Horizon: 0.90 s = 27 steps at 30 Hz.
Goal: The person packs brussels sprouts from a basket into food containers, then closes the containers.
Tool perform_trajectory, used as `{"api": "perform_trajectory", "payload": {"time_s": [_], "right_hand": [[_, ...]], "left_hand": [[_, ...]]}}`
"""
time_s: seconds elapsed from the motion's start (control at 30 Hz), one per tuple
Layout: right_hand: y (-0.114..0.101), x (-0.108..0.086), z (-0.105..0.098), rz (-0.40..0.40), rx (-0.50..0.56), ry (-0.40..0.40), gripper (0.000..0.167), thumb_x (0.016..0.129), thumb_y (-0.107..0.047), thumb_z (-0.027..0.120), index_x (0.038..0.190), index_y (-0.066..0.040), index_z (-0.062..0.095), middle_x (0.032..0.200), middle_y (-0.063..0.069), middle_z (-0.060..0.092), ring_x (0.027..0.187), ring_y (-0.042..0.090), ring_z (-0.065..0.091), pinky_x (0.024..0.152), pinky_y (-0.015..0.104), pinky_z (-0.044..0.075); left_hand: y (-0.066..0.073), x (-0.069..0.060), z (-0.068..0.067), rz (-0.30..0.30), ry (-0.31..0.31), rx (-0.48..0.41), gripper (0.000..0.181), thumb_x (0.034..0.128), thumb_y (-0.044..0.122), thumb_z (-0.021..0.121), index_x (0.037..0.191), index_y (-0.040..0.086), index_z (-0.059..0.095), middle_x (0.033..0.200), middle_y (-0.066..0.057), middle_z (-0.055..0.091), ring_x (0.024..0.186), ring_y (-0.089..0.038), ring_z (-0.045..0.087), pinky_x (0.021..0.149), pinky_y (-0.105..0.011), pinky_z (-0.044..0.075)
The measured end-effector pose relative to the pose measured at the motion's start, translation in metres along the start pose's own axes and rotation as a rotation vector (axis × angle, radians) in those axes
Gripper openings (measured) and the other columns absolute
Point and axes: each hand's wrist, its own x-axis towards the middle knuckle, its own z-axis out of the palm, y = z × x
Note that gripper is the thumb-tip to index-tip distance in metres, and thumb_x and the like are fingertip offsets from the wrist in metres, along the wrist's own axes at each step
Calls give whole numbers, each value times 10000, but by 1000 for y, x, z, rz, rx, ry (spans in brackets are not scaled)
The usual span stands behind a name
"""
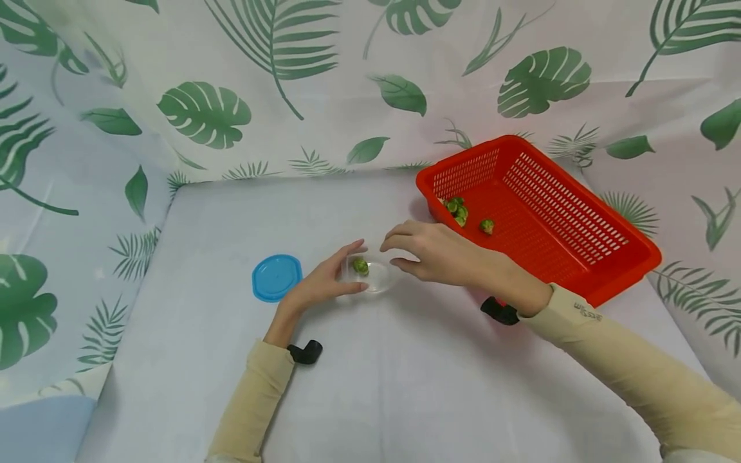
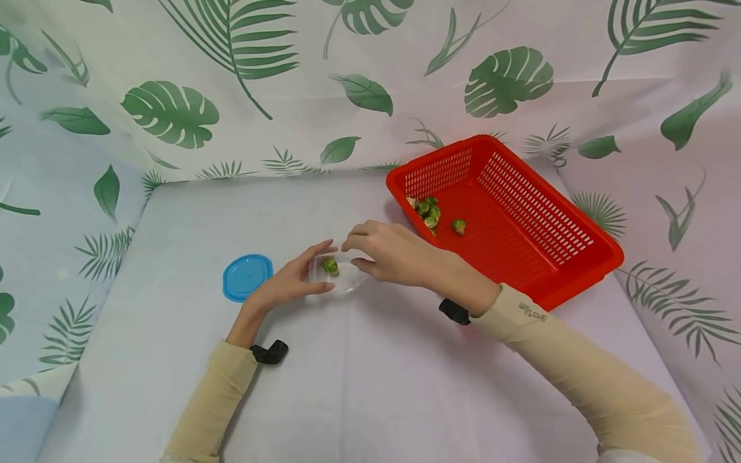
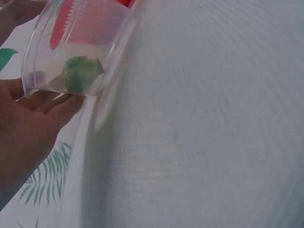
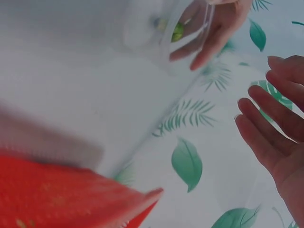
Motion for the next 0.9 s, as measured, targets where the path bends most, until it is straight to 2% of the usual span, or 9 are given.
{"api": "perform_trajectory", "payload": {"time_s": [0.23, 0.37, 0.63, 0.9], "right_hand": [[12, -7, -16, 63, 5, 13, 300, 868, -118, 835, 1156, -76, 762, 1168, 102, 740, 1105, 279, 689, 894, 409, 612], [20, -12, -24, 117, 31, 9, 282, 893, -103, 804, 1171, -89, 759, 1168, 97, 738, 1115, 290, 680, 905, 440, 604], [44, -16, -37, 214, 102, 48, 311, 911, -57, 764, 1219, -100, 749, 1208, 85, 730, 1147, 269, 671, 902, 432, 602], [69, -19, -37, 271, 80, 102, 211, 899, -62, 786, 1109, -71, 766, 1061, 78, 759, 971, 244, 686, 876, 464, 601]], "left_hand": [[-2, 1, 0, -2, 37, 21, 888, 927, 353, 771, 1646, 254, 258, 1633, 21, 405, 1580, -248, 223, 1244, -565, 258], [-2, 1, -1, -20, 30, 9, 921, 906, 361, 798, 1647, 260, 260, 1638, 25, 397, 1582, -260, 218, 1242, -544, 276], [-4, 1, -1, -14, 22, 11, 933, 905, 326, 804, 1651, 243, 250, 1651, 23, 377, 1588, -251, 198, 1253, -509, 264], [0, -2, 0, -16, 16, 8, 944, 898, 314, 807, 1653, 234, 245, 1659, 7, 365, 1590, -257, 189, 1253, -516, 260]]}}
